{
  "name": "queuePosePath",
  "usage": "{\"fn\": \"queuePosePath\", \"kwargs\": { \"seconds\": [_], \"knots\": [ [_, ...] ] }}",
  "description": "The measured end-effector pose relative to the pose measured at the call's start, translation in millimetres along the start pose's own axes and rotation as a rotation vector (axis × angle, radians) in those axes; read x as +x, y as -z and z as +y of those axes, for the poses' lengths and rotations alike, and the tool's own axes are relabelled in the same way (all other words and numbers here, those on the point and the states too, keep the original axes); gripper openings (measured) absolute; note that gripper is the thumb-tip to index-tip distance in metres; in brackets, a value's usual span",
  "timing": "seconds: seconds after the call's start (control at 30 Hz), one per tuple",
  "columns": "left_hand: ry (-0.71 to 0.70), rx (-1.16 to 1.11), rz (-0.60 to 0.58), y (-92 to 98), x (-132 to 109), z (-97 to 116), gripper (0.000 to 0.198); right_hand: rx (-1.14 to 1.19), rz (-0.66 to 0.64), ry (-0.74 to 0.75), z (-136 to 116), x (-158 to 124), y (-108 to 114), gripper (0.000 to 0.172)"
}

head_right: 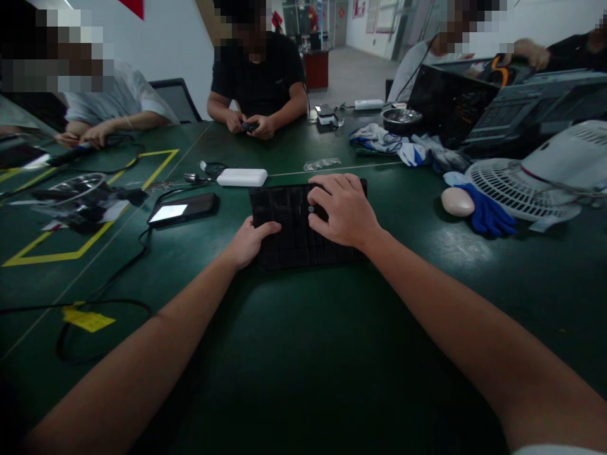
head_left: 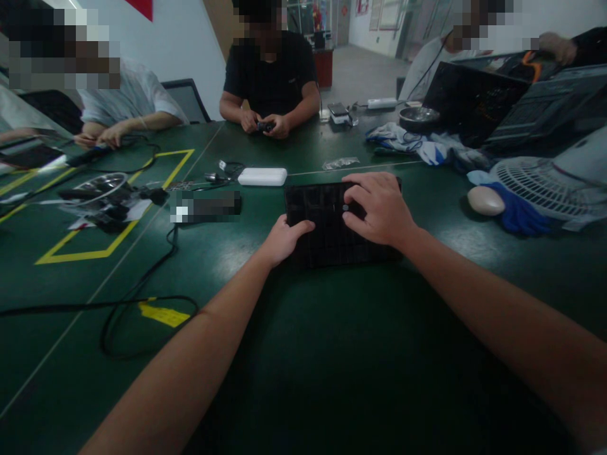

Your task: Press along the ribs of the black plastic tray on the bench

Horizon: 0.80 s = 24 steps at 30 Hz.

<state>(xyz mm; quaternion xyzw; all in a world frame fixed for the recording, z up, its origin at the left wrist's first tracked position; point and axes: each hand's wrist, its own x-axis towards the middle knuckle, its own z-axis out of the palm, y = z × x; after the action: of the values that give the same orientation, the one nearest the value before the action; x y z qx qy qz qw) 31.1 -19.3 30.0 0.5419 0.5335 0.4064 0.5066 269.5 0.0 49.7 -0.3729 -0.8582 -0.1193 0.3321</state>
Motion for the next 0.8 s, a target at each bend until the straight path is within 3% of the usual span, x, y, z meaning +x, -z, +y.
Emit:
{"fn": "queuePosePath", "kwargs": {
  "seconds": [0.8],
  "knots": [
    [-0.01,-0.046,0.0,-0.8,-0.9,-0.4,0.037,-0.016,0.017,0.003,-0.6,0.0,-1.1,0.014]
  ]
}}
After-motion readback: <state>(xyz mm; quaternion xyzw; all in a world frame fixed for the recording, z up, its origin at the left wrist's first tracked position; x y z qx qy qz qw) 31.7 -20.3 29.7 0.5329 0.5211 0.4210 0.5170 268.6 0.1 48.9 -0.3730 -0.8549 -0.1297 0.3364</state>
